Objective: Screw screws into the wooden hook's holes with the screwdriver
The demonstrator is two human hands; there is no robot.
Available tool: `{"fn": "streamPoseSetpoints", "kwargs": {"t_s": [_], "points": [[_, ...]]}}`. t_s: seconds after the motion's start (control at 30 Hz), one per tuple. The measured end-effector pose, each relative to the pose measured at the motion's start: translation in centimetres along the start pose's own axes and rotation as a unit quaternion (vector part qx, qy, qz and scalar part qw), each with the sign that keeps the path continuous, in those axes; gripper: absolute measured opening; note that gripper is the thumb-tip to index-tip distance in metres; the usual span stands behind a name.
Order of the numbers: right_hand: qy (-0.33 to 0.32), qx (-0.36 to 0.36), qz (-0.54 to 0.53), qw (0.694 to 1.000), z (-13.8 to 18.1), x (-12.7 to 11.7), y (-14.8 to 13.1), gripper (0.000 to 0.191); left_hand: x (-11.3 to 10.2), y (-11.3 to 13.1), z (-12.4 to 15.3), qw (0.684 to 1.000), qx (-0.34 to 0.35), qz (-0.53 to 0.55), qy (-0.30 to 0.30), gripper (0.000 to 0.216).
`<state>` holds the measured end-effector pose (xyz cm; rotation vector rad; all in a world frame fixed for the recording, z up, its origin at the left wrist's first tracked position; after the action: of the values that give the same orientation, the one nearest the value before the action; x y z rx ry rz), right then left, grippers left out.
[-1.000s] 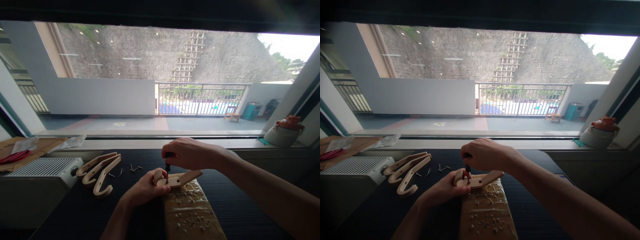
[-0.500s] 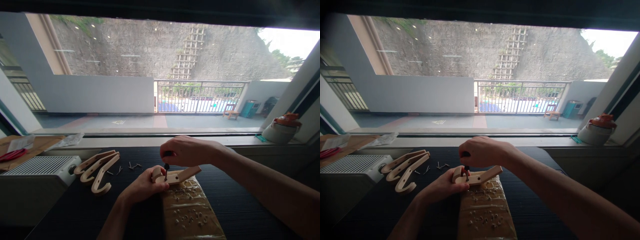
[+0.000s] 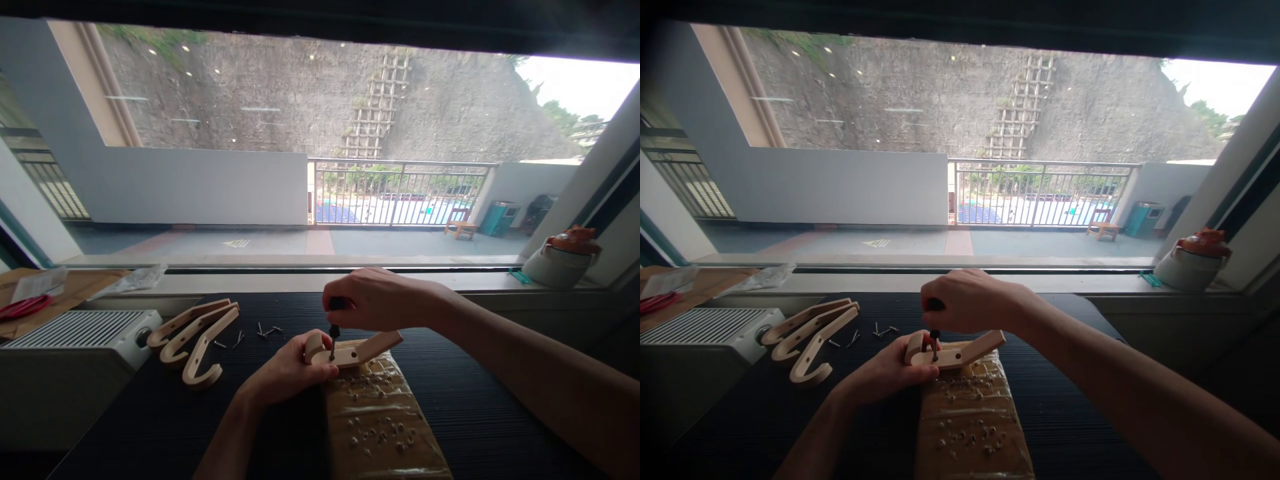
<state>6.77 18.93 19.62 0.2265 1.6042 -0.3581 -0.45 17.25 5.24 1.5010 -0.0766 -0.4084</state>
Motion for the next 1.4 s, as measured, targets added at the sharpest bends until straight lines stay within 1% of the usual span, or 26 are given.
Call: {"fn": "streamPoseSetpoints", "kwargs": {"t_s": [0.1,0.17,0.33,0.4,0.47,0.6,0.7,0.77,0.9,1.0,1.07,1.17,1.23,1.3,1.4], "points": [[-0.011,-0.018,-0.028,0.999,0.0,0.0,-0.4,0.020,0.1,-0.1,-0.1,1.000,0.001,0.000,-0.002,0.027],[-0.004,-0.011,-0.033,0.999,-0.1,0.3,-0.2,0.020,0.0,-0.1,-0.1,1.000,0.001,-0.002,0.001,0.027],[0.030,0.062,-0.010,0.998,-0.1,0.9,1.2,0.030,0.0,-0.1,0.0,1.000,-0.006,-0.005,0.003,0.027],[0.035,0.074,0.006,0.997,0.1,0.8,1.4,0.034,0.0,-0.2,0.0,1.000,-0.007,-0.006,0.006,0.028],[0.026,0.064,0.007,0.998,0.3,0.6,1.1,0.035,0.0,-0.2,-0.1,1.000,-0.007,-0.004,0.006,0.027],[-0.002,0.020,-0.018,1.000,0.4,0.2,0.1,0.024,0.1,-0.2,-0.1,1.000,-0.007,0.004,0.005,0.027],[0.002,0.005,-0.027,1.000,0.4,0.2,-0.3,0.020,0.1,-0.2,-0.1,1.000,-0.005,0.002,0.005,0.028],[0.016,0.016,-0.025,0.999,0.2,0.5,0.1,0.021,0.0,-0.1,-0.1,1.000,-0.005,-0.003,0.005,0.027],[0.042,0.067,-0.008,0.997,0.1,1.1,1.1,0.029,-0.2,-0.3,-0.1,1.000,-0.013,-0.014,0.016,0.029],[0.047,0.090,0.005,0.995,0.2,1.1,1.6,0.033,-0.1,-0.3,-0.1,1.000,-0.013,-0.010,0.014,0.030],[0.041,0.077,0.006,0.996,0.3,0.8,1.3,0.031,-0.1,-0.4,-0.1,1.000,-0.014,-0.003,0.013,0.030],[0.017,0.029,-0.017,0.999,0.4,0.5,0.3,0.020,-0.1,-0.5,-0.1,1.000,-0.012,0.004,0.013,0.031],[0.003,0.011,-0.030,0.999,0.4,0.5,-0.2,0.018,-0.1,-0.4,-0.1,1.000,-0.009,0.007,0.010,0.030],[0.005,0.017,-0.027,0.999,0.2,0.6,-0.2,0.018,-0.1,-0.3,-0.1,1.000,-0.009,0.003,0.013,0.029],[0.024,0.057,-0.013,0.998,0.0,1.0,0.3,0.025,-0.2,-0.2,-0.1,1.000,-0.007,-0.009,0.014,0.026]]}}
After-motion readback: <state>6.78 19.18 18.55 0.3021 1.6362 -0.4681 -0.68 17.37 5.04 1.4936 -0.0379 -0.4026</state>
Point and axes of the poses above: each hand's wrist, its own z-axis away from the middle knuckle, its own x-axis out of the palm, y = z × x, the point moved 8 cm from there along -z, towards the middle knuckle
